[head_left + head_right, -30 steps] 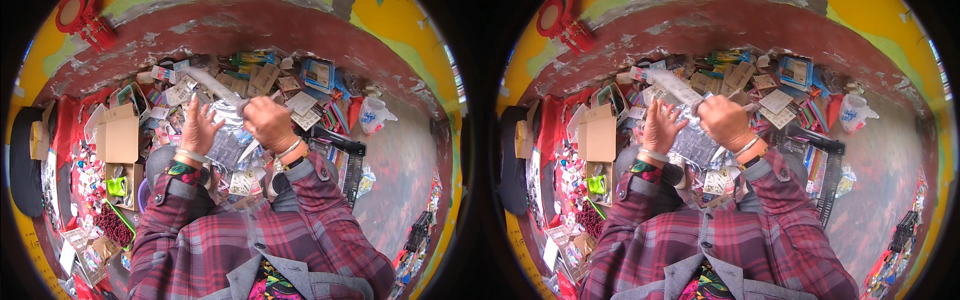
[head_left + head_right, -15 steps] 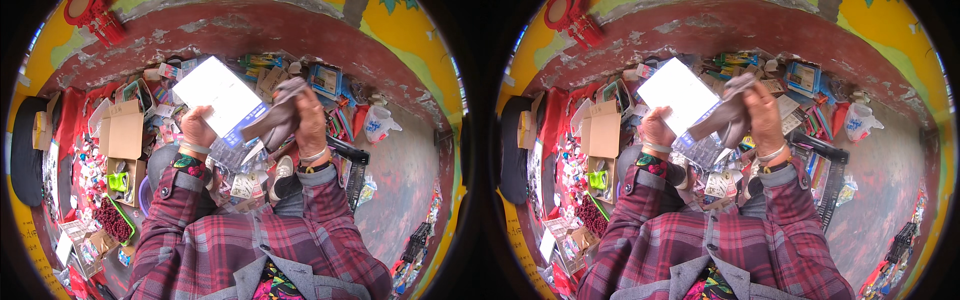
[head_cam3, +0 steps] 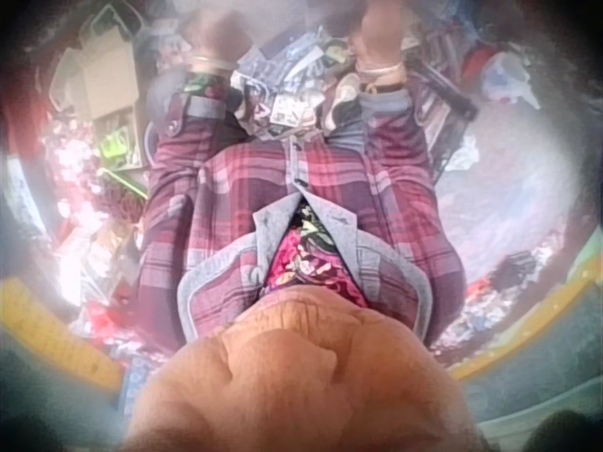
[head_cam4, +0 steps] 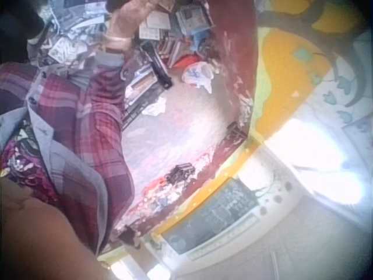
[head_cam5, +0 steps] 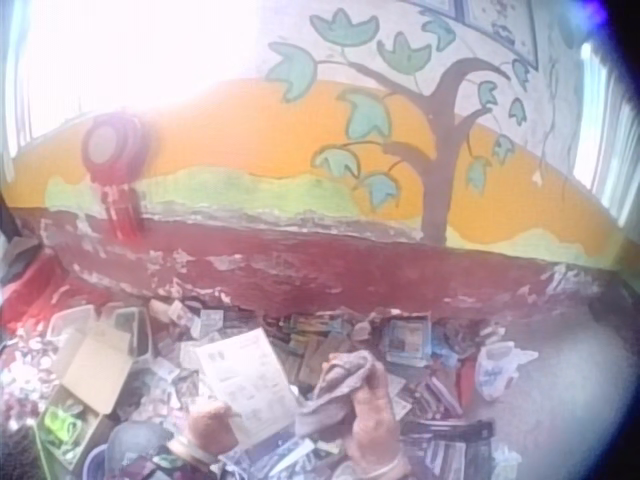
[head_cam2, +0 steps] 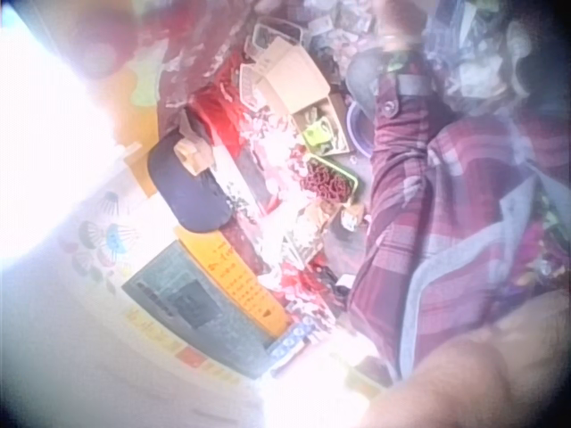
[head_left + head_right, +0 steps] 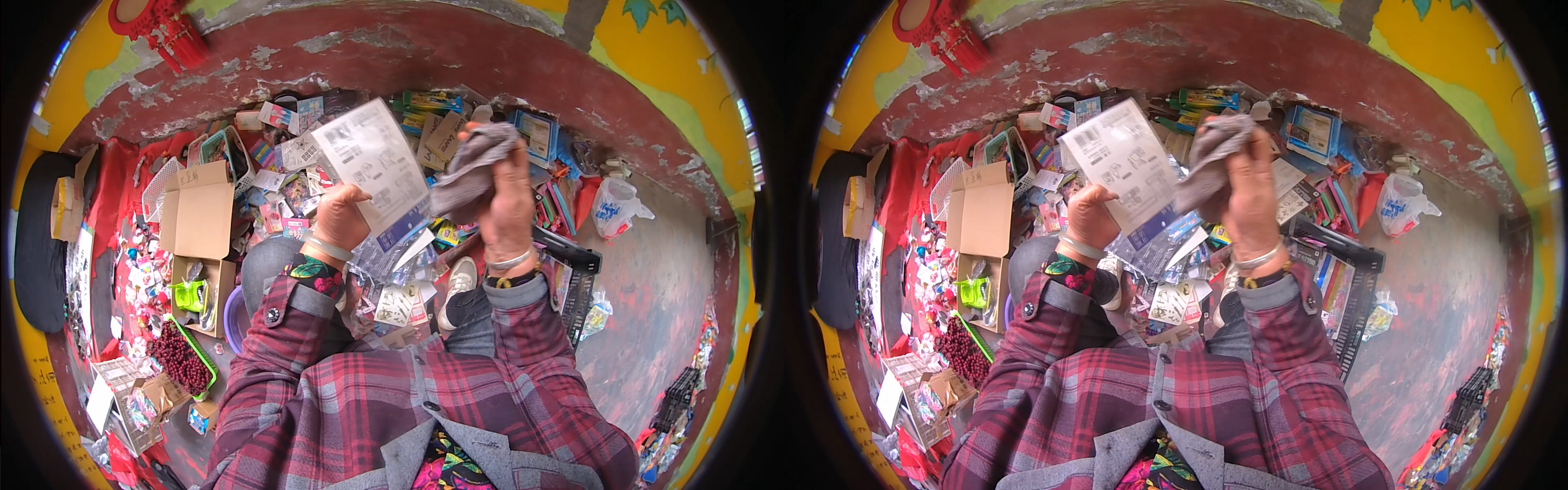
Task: The person sits cross-legged on the floor and sorts through a large pile of small packaged items. They pick up items one by one, turn them over to view both sides, and place them into a black plastic crate or back into the pile.
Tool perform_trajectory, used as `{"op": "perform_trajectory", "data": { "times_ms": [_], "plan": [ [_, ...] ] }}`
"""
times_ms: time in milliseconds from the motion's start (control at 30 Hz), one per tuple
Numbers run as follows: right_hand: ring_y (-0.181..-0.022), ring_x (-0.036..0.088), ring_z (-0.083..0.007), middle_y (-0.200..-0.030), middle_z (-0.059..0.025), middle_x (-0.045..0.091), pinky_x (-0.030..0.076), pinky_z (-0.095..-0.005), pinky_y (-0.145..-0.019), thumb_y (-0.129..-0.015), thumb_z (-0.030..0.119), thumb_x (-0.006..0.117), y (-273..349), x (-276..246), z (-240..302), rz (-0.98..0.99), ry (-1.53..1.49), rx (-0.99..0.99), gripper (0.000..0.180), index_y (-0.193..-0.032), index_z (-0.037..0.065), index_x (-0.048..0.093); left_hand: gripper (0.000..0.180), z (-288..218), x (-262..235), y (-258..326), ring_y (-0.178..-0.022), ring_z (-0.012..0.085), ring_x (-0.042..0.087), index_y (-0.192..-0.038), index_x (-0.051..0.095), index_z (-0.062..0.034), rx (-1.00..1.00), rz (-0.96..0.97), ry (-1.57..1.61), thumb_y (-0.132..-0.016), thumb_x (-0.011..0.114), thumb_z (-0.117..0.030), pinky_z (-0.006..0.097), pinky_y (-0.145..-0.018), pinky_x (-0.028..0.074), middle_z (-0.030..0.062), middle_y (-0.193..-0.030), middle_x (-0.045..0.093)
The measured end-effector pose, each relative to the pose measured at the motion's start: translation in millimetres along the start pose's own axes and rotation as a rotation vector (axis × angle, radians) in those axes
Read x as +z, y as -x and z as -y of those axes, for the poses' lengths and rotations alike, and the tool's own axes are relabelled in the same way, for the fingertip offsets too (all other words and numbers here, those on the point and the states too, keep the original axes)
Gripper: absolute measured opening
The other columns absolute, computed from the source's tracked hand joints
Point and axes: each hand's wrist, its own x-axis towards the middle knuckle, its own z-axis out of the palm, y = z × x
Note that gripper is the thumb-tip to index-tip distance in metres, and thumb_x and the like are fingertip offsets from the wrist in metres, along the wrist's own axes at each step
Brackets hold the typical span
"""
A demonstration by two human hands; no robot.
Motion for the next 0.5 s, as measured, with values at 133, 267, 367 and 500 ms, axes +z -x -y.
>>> {"op": "perform_trajectory", "data": {
  "times_ms": [133, 267, 367, 500],
  "plan": [
    [-0.106, 0.048, -0.0223, -0.118, -0.0108, 0.047, 0.04, -0.0299, -0.089, -0.087, 0.006, 0.048, 12, 16, -31, 0.193, 0.789, -0.154, 0.026, -0.113, 0.005, 0.049, 0.059, 12, 16, 4, -0.113, 0.0272, 0.046, -0.127, 0.039, -0.0005, -0.061, 0.129, 0.135, -0.085, 0.043, -0.041, 0.039, -0.098, 0.034, 0.0131, -0.125, 0.047],
    [-0.126, 0.032, -0.0284, -0.135, -0.0144, 0.034, 0.023, -0.0453, -0.101, -0.084, 0.036, 0.051, 29, 15, -59, 0.389, 1.404, -0.316, 0.05, -0.12, 0.001, 0.047, 0.074, 14, 31, 1, -0.118, 0.0267, 0.042, -0.13, 0.037, -0.0033, 0.032, 0.068, 0.141, -0.085, 0.032, -0.062, 0.04, -0.102, 0.03, 0.0121, -0.13, 0.043],
    [-0.131, 0.024, -0.0288, -0.141, -0.0156, 0.025, 0.019, -0.0434, -0.105, -0.086, 0.037, 0.046, 38, 20, -62, 0.528, 1.341, -0.332, 0.055, -0.127, 0.001, 0.041, 0.069, 10, 30, 2, -0.119, 0.0262, 0.042, -0.128, 0.039, -0.0046, 0.085, -0.024, 0.115, -0.087, 0.033, -0.059, 0.04, -0.102, 0.03, 0.0112, -0.129, 0.044],
    [-0.132, 0.022, -0.0297, -0.142, -0.0162, 0.023, 0.018, -0.0412, -0.106, -0.087, 0.03, 0.045, 38, 21, -69, 0.599, 1.246, -0.381, 0.052, -0.131, 0.003, 0.037, 0.068, 13, 27, 3, -0.12, 0.0259, 0.04, -0.127, 0.041, -0.0063, 0.033, -0.066, 0.094, -0.086, 0.032, -0.06, 0.04, -0.102, 0.03, 0.0104, -0.129, 0.044]
  ]
}}
